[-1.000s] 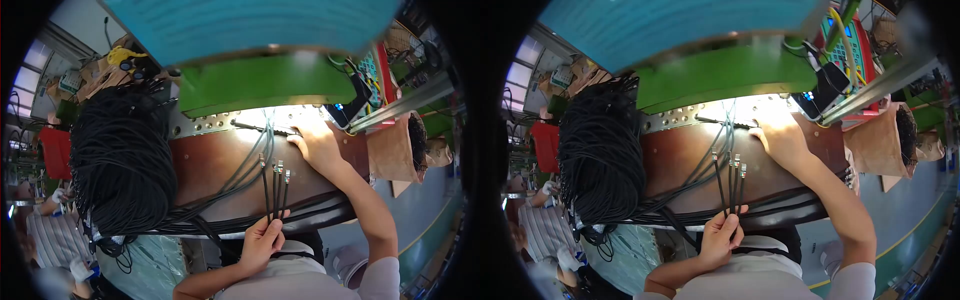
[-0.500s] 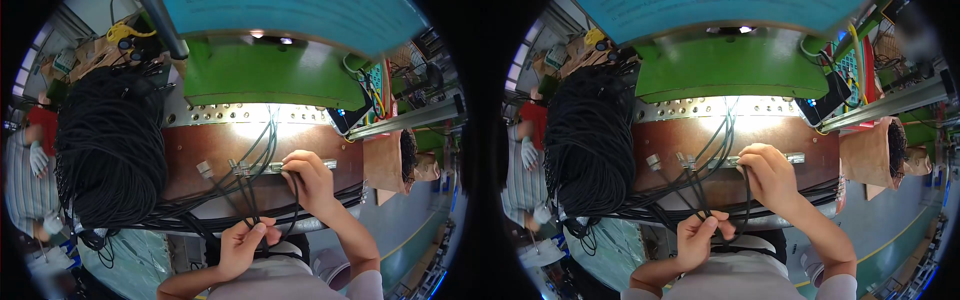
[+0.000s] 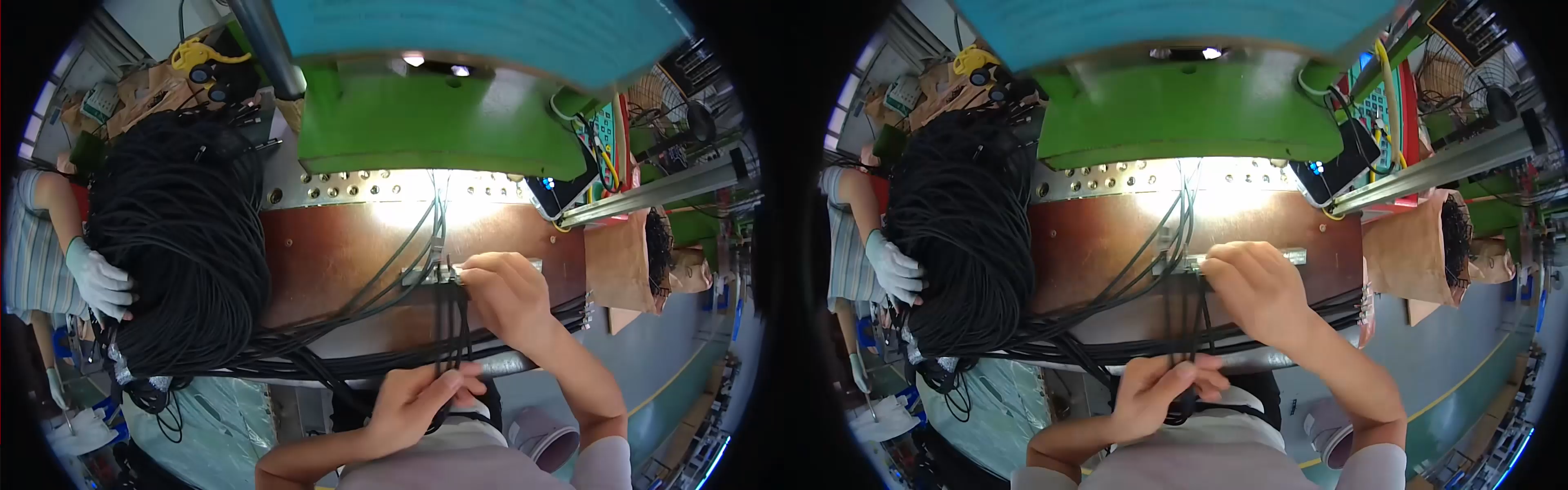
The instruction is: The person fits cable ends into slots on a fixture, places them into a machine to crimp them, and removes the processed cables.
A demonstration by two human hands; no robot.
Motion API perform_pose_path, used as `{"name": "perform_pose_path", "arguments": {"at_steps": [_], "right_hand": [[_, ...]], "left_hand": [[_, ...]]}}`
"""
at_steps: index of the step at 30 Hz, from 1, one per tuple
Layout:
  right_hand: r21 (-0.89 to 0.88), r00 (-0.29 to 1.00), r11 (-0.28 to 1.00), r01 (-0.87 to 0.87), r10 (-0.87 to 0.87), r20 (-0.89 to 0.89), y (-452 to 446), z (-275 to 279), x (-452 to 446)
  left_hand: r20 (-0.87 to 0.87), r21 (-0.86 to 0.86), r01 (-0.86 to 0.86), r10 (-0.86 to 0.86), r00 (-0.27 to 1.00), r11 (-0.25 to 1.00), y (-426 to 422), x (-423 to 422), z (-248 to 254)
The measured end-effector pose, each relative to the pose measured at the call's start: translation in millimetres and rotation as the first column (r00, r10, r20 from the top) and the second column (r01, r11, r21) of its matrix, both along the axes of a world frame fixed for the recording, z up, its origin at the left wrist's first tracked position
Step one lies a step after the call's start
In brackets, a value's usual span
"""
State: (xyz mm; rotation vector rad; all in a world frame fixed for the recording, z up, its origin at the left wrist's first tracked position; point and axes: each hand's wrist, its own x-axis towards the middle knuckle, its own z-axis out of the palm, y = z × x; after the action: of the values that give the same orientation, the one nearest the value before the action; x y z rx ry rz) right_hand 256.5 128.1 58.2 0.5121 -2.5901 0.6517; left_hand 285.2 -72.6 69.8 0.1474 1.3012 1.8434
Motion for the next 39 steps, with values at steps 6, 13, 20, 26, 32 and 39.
{"name": "perform_pose_path", "arguments": {"at_steps": [6,13,20,26,32,39], "right_hand": [[-0.331,0.98,0.933,0.143,-0.086,0.179,2,-27,2],[-0.082,0.987,0.993,0.086,-0.074,0.142,11,-13,1],[-0.201,0.99,0.97,0.138,-0.14,0.003,25,-5,15],[-0.197,0.981,0.964,0.177,-0.157,0.111,31,-23,21],[-0.205,0.973,0.957,0.203,-0.174,0.153,34,-22,21],[0.019,0.977,0.989,0.148,-0.149,0.15,33,-10,15]], "left_hand": [[0.129,0.146,0.041,-0.06,0.99,0.988,-14,-8,-4],[0.2,0.12,0.158,-0.179,0.963,0.98,-1,-8,-2],[-0.212,-0.079,0.352,-0.361,0.908,0.933,12,-23,11],[-0.205,-0.255,0.347,-0.401,0.893,0.903,10,-31,17],[-0.155,-0.293,0.421,-0.478,0.865,0.858,17,-30,10],[-0.059,-0.313,0.509,-0.551,0.832,0.802,28,-39,12]]}}
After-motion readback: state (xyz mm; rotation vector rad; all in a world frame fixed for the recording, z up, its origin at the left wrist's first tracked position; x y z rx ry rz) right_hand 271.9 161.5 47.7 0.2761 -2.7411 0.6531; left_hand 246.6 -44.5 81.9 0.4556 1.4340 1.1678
